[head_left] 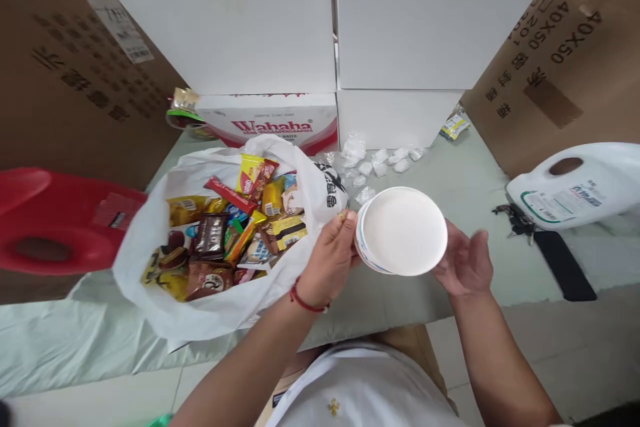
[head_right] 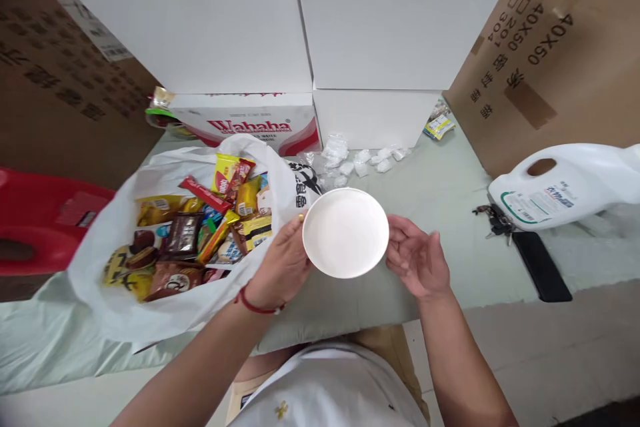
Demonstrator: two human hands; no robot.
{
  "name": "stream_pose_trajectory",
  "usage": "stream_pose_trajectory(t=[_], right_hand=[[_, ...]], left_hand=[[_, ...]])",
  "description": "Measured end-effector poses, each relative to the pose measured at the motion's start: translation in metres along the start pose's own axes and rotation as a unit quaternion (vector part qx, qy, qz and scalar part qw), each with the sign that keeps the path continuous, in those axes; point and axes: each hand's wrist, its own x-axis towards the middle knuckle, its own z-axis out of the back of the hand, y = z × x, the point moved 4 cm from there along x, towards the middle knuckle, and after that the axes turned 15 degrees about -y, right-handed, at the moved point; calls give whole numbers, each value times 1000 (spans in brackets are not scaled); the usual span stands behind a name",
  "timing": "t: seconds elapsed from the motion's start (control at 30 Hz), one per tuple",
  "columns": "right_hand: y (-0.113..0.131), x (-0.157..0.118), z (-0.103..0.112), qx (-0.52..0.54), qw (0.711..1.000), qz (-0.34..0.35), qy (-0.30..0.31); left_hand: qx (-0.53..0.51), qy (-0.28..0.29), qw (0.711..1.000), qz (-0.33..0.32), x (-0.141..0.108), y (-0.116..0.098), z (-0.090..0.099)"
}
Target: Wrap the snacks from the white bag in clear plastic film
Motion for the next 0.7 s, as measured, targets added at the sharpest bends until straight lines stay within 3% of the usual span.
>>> stream_pose_trajectory(t=[0.13,0.2,0.27,0.37,0.47,0.53,0.63,0.7], right_hand=[[-4,-31,40,83,987,-133,-20],[-3,-26,62,50,987,-136,-70],[0,-2,89,-15,986,-94,-137],[10,65,125,-188,958,4,-214],[33,158,139,-402,875,116,-246],[56,220,134,-486,813,190,-257],[91,296,116,-486,796,244,-266],[104,323,102,-484,787,259,-281]], left_hand=[[23,119,992,40,3,47,-29],[56,144,987,33,5,62,-30],[103,137,985,4,10,71,-20],[169,108,980,-19,16,80,9],[224,66,972,-1,15,93,48],[257,39,965,21,7,102,72],[286,7,957,50,-15,111,101],[300,10,951,74,-33,110,118]])
